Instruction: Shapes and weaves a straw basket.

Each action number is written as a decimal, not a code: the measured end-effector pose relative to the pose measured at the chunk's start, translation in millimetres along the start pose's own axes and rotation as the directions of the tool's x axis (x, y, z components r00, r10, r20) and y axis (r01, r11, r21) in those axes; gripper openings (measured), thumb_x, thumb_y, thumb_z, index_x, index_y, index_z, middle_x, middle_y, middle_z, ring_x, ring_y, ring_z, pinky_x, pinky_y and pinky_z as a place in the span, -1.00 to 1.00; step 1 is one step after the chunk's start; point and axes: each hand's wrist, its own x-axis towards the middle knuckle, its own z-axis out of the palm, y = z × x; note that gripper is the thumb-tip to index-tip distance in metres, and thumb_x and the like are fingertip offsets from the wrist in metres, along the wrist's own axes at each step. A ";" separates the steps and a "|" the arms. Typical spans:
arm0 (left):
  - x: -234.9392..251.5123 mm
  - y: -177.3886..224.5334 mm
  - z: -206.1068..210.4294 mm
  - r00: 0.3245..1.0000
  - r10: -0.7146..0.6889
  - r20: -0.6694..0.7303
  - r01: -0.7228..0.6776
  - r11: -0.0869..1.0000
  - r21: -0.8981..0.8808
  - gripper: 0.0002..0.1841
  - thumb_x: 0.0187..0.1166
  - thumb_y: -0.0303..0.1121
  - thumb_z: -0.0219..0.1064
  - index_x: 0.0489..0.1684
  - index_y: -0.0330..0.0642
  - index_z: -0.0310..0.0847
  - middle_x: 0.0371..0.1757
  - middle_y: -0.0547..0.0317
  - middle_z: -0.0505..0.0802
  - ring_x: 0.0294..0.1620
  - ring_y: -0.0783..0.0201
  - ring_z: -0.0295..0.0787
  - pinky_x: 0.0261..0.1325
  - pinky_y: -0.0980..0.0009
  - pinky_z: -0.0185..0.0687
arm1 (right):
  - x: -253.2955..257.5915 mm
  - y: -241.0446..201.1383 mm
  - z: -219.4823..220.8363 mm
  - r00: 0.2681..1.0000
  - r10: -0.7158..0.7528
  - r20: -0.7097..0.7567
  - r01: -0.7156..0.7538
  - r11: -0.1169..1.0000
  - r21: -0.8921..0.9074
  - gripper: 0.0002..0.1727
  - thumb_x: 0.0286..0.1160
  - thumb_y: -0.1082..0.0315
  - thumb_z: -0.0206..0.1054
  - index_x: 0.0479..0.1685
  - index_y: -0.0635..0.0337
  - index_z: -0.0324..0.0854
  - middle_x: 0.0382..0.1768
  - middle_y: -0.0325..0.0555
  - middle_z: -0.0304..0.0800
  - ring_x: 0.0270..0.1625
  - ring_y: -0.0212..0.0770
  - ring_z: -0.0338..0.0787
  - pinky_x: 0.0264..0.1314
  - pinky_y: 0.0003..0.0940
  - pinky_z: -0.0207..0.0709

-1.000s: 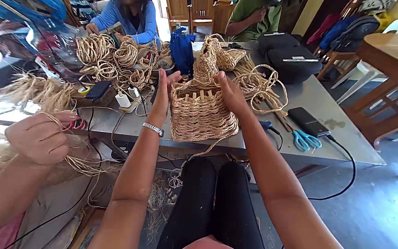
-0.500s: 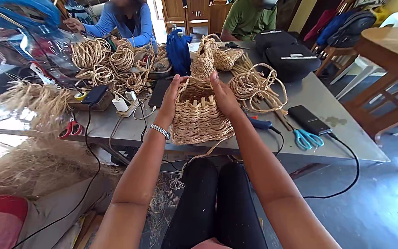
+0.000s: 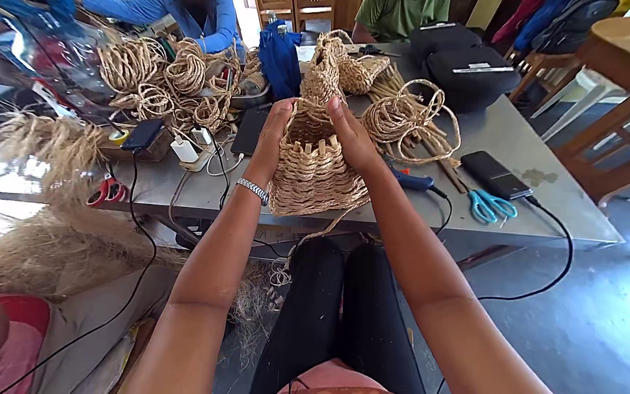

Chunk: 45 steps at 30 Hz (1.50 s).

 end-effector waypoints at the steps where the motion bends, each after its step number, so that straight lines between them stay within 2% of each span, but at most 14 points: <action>1: 0.3 0.6 0.5 1.000 -0.001 0.000 0.001 1.000 0.004 -0.40 0.87 -0.02 -0.33 0.69 -0.11 0.34 0.69 0.11 0.48 0.66 0.36 0.39 0.71 0.31 0.30 | 0.2 -0.2 0.1 1.000 0.001 -0.002 -0.001 1.000 0.001 -0.18 0.82 -0.28 -0.31 0.67 0.18 0.38 0.59 0.09 0.54 0.63 -0.15 0.53 0.70 0.03 0.34; 6: 2.8 -2.8 0.4 1.000 0.021 0.002 -0.021 0.999 -0.034 -0.41 0.87 -0.01 -0.27 0.68 -0.13 0.35 0.65 0.11 0.51 0.63 0.36 0.42 0.68 0.32 0.34 | 1.5 1.7 1.4 1.000 0.000 -0.015 0.000 1.000 0.002 -0.19 0.80 -0.31 -0.30 0.63 0.13 0.42 0.55 0.04 0.57 0.60 -0.18 0.56 0.67 0.03 0.37; 15: 4.1 -2.6 3.0 1.000 0.010 -0.009 -0.010 0.999 -0.036 -0.41 0.86 0.01 -0.23 0.68 -0.12 0.33 0.64 0.12 0.51 0.61 0.37 0.44 0.66 0.33 0.36 | 4.7 5.6 5.7 0.999 0.025 -0.035 -0.026 0.999 -0.039 -0.14 0.73 -0.40 -0.26 0.62 0.09 0.42 0.48 0.03 0.64 0.54 -0.13 0.62 0.59 0.12 0.43; 20: -5.8 7.1 2.1 0.999 0.022 -0.036 -0.022 0.999 -0.025 -0.43 0.88 -0.07 -0.32 0.63 -0.14 0.41 0.59 0.12 0.57 0.58 0.36 0.49 0.64 0.33 0.40 | -2.1 2.0 -0.6 0.999 0.013 -0.053 -0.013 1.000 0.006 -0.19 0.81 -0.30 -0.31 0.63 0.13 0.44 0.50 0.03 0.64 0.56 -0.17 0.61 0.62 0.07 0.41; 22: -19.8 18.2 3.9 0.995 0.086 -0.048 -0.086 0.996 0.017 -0.42 0.87 -0.08 -0.30 0.62 -0.20 0.42 0.57 0.08 0.60 0.57 0.33 0.50 0.65 0.31 0.40 | -9.8 1.5 -3.9 0.996 -0.055 -0.076 0.059 0.997 0.053 -0.23 0.86 -0.21 -0.30 0.59 0.19 0.48 0.46 0.02 0.67 0.51 -0.25 0.64 0.62 -0.07 0.45; 24: -37.8 29.8 8.5 0.978 0.205 -0.049 -0.202 0.977 0.065 -0.38 0.87 -0.01 -0.22 0.61 -0.31 0.40 0.59 0.02 0.59 0.60 0.28 0.49 0.68 0.26 0.38 | -20.9 3.6 -5.5 0.968 -0.223 -0.120 0.231 0.971 0.059 -0.24 0.87 -0.18 -0.30 0.48 0.24 0.56 0.36 -0.04 0.74 0.42 -0.35 0.69 0.54 -0.24 0.53; 27: -66.5 40.3 17.9 0.924 0.379 -0.049 -0.372 0.921 0.119 -0.32 0.86 0.04 -0.16 0.59 -0.45 0.37 0.58 -0.10 0.59 0.61 0.22 0.49 0.70 0.23 0.38 | -42.1 4.5 -8.4 0.885 -0.443 -0.143 0.452 0.891 0.039 -0.08 0.83 -0.29 -0.36 0.41 0.44 0.55 0.33 0.09 0.74 0.43 -0.30 0.68 0.56 -0.28 0.52; 29: -80.9 44.4 23.0 0.897 0.440 -0.036 -0.431 0.891 0.140 -0.29 0.87 0.05 -0.17 0.58 -0.52 0.35 0.58 -0.18 0.57 0.64 0.16 0.47 0.73 0.20 0.35 | -52.2 5.1 -8.7 0.846 -0.509 -0.161 0.518 0.855 0.014 0.00 0.79 -0.35 -0.42 0.39 0.48 0.56 0.31 0.13 0.75 0.44 -0.23 0.69 0.57 -0.25 0.51; 33: -97.5 52.7 31.2 0.890 0.455 -0.010 -0.444 0.872 0.206 -0.27 0.86 0.07 -0.24 0.62 -0.48 0.32 0.63 -0.15 0.53 0.65 0.13 0.45 0.70 0.17 0.38 | -61.6 6.3 -9.5 0.816 -0.549 -0.183 0.558 0.830 -0.001 0.01 0.79 -0.35 -0.42 0.34 0.49 0.59 0.29 0.16 0.76 0.43 -0.16 0.69 0.58 -0.22 0.50; 37: -99.5 50.2 33.7 0.870 0.492 -0.029 -0.475 0.853 0.213 -0.30 0.87 0.03 -0.23 0.59 -0.49 0.34 0.62 -0.17 0.54 0.66 0.10 0.44 0.71 0.15 0.37 | -63.2 6.9 -9.5 0.798 -0.574 -0.182 0.583 0.813 -0.009 -0.03 0.82 -0.30 -0.41 0.31 0.49 0.60 0.28 0.19 0.76 0.44 -0.11 0.69 0.59 -0.18 0.49; 42: -92.0 46.3 29.2 0.879 0.475 -0.027 -0.465 0.869 0.168 -0.28 0.87 0.04 -0.22 0.58 -0.54 0.32 0.60 -0.19 0.54 0.65 0.13 0.44 0.72 0.19 0.35 | -59.0 6.2 -8.8 0.809 -0.561 -0.176 0.565 0.824 -0.028 -0.06 0.83 -0.27 -0.40 0.34 0.47 0.60 0.29 0.17 0.76 0.44 -0.13 0.68 0.59 -0.19 0.47; 45: -77.2 37.7 19.7 0.894 0.447 -0.041 -0.441 0.891 0.111 -0.32 0.87 0.00 -0.17 0.56 -0.53 0.36 0.58 -0.16 0.58 0.63 0.18 0.47 0.73 0.22 0.33 | -52.0 4.3 -8.1 0.847 -0.507 -0.159 0.510 0.860 -0.029 -0.09 0.85 -0.25 -0.39 0.37 0.43 0.60 0.28 0.13 0.77 0.42 -0.20 0.69 0.57 -0.22 0.49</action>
